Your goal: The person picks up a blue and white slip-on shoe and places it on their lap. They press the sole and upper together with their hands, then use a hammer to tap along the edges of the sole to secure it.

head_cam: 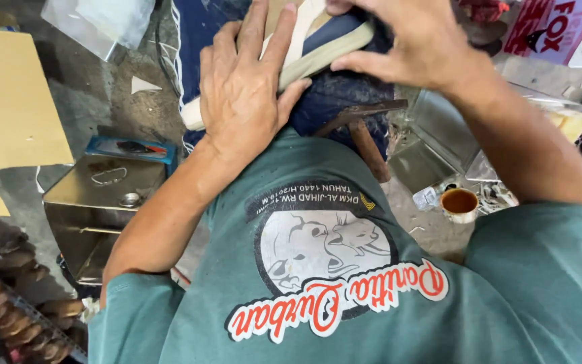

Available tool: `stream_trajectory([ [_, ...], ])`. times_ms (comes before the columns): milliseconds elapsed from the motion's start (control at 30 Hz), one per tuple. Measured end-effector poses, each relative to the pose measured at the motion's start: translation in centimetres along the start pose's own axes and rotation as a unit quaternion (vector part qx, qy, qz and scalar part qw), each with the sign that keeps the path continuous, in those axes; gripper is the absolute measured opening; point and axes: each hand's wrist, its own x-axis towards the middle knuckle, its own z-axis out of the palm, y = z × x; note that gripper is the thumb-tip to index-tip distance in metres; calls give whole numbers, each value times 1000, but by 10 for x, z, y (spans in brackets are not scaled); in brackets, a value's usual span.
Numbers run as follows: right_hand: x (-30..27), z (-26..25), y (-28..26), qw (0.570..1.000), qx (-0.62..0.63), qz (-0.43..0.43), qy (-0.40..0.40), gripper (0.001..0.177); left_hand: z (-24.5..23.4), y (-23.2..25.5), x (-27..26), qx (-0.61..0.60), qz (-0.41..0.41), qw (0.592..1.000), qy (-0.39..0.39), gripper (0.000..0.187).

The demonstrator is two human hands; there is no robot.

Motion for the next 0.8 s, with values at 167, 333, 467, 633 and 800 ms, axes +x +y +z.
stream_trajectory([
  [167,-16,6,-13,997,-60,-7,55,48,2,2,-6,-20,-4,1000,-11,88],
  [333,-9,-3,-24,978,-193,-38,73,37,2,2,-3,-1,5,1000,-10,86],
  [467,-22,5,-15,963,-270,12,14,41,1,6,-2,6,6,1000,-18,86],
  [633,-23,8,2,984,-93,56,-144,33,-5,9,2,15,7,999,-28,86],
  [800,-22,13,-1,994,-105,5,-16,34,-3,5,3,2,-6,1000,-26,89],
])
